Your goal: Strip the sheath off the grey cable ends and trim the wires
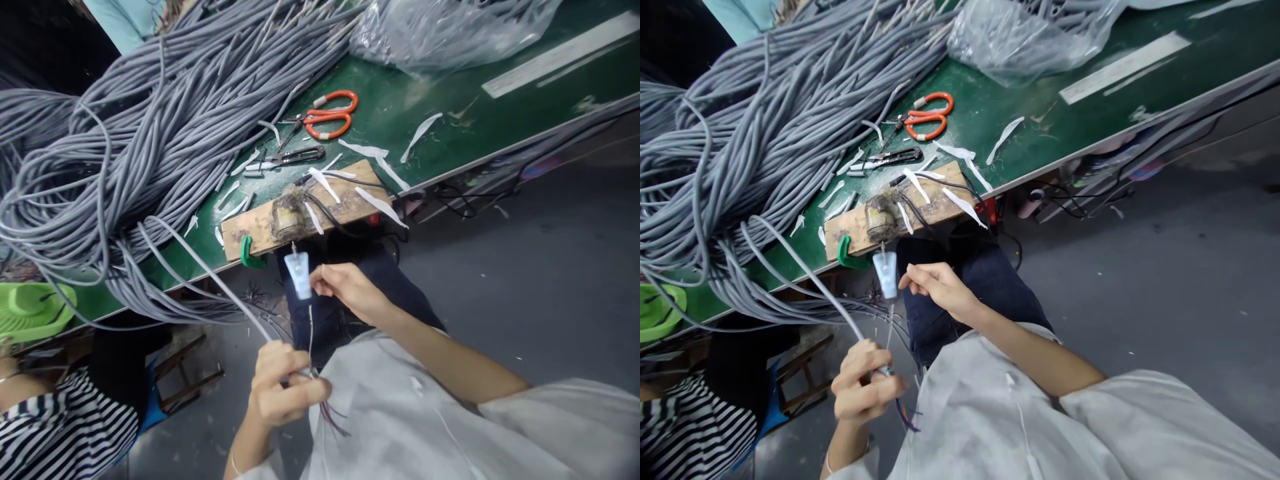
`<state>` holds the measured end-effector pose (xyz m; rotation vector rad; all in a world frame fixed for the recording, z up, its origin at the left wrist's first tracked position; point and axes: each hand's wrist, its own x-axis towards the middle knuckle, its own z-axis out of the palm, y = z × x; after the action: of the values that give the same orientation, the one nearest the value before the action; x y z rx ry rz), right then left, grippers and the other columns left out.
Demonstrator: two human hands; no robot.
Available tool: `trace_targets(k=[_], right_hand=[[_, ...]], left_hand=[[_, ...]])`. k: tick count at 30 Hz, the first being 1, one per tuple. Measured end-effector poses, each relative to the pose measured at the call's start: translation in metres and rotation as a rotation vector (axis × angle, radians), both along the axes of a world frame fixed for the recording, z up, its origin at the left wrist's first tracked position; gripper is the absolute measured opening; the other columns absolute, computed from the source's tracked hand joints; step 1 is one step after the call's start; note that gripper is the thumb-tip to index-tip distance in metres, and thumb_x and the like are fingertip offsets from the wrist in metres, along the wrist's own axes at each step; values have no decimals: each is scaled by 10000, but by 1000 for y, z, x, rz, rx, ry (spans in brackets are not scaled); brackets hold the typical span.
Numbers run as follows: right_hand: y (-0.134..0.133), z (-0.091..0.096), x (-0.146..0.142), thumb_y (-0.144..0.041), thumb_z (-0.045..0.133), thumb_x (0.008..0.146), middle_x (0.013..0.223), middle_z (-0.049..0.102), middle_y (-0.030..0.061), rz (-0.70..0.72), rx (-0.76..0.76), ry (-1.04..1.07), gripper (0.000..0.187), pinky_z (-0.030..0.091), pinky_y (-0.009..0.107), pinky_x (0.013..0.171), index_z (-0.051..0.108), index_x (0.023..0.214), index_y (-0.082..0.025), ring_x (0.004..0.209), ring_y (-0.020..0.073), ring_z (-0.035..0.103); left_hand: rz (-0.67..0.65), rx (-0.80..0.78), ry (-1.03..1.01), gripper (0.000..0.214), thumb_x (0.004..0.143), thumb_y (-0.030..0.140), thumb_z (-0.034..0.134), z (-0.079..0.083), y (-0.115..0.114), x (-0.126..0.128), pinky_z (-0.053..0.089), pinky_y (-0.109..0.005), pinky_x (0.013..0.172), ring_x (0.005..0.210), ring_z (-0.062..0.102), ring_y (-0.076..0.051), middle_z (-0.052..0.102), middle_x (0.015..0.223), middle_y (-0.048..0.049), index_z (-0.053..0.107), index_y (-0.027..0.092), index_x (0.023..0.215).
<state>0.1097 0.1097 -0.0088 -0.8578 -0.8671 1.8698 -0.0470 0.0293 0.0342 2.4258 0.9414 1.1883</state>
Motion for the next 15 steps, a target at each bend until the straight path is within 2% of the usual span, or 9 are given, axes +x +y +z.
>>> trace_targets(k=[5,8,10,15], right_hand=[[12,17,-7,-688,507,735,514,434,-29,-19,189,-67,592,307,250,521,611,583,-125,509,76,378],[17,25,-8,-688,498,740,550,459,-21,-19,270,-136,589,313,241,511,622,608,-127,521,76,390],[20,26,-9,-687,514,727,568,483,-16,-16,255,-114,577,315,237,504,624,630,-129,520,75,396],[22,23,-15,-619,616,687,573,484,-21,-1,97,83,493,308,231,502,573,618,-134,528,73,401]], left_hand=[[141,-2,-194,264,851,93,435,-7,10,13,370,-219,471,535,479,-86,542,664,-14,614,177,677],[234,-2,-283,234,849,89,459,-13,19,24,408,-209,481,559,503,-83,555,690,-17,610,164,686],[276,7,-308,219,829,54,473,-15,23,29,415,-203,482,572,512,-83,562,699,-16,610,161,696],[295,-13,-318,241,793,-5,468,-20,26,31,433,-204,512,603,533,-90,589,716,-15,624,163,722]])
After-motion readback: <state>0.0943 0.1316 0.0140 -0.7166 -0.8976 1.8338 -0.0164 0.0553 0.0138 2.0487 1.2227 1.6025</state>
